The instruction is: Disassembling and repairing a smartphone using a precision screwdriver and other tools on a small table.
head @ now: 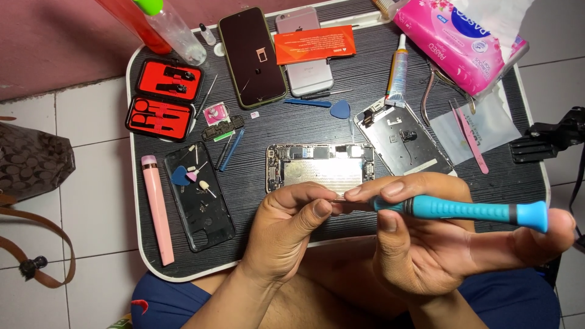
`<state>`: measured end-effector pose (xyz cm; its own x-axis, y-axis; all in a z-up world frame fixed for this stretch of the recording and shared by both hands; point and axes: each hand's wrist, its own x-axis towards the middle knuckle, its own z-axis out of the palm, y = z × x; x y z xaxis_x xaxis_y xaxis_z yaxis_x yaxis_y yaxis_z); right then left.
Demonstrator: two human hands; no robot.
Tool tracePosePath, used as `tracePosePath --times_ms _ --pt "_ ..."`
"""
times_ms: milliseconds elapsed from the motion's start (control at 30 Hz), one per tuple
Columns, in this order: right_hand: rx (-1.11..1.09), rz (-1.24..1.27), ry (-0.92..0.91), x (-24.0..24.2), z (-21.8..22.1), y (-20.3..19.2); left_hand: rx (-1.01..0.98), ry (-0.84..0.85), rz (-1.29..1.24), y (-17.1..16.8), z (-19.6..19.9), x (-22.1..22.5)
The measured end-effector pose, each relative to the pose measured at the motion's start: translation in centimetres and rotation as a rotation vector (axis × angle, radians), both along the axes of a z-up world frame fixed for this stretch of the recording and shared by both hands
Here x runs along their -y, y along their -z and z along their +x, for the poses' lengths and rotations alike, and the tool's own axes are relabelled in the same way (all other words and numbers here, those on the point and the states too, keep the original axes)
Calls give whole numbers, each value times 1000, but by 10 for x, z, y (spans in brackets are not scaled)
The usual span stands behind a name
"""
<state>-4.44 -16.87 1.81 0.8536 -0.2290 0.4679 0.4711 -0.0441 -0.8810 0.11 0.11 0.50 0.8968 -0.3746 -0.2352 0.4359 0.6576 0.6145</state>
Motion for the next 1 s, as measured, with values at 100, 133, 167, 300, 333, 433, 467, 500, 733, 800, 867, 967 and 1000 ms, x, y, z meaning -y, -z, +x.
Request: tracePosePath --times_ms 100,133,167,300,333,433,467,500,733,800,867,967,1000 --pt "-8 -22 16 -1 0 -3 -9 -9 2 2 -1 0" --pt "-8 -22 16 -1 0 -5 -9 -10 2 2 -1 0" --pt "-16 -54 25 -1 0 -7 -11 -8 4 2 -1 0" --pt "-8 -48 34 0 0 -3 2 4 -3 3 -3 -1" --pt "-8 -48 36 0 0 -4 2 5 -3 3 -3 -1" --pt "-17 -55 45 0 -1 -6 24 8 -15 2 -3 -1" --pt "-20 -72 48 0 -1 -7 23 6 -9 2 -3 -1" --pt "-24 -89 52 0 -1 -8 23 5 -2 2 -3 0" --pt "-31 -79 39 0 0 -8 10 5 -5 2 -3 -1" --pt "-23 -84 43 0 0 -7 15 5 -2 2 -3 -1" --pt "-24 -97 46 -1 1 -11 12 6 -3 1 -3 -1" --pt "-20 -106 51 -1 1 -10 11 9 -3 1 -3 -1" --pt "-18 -100 53 -1 1 -9 10 11 0 1 -3 -1"
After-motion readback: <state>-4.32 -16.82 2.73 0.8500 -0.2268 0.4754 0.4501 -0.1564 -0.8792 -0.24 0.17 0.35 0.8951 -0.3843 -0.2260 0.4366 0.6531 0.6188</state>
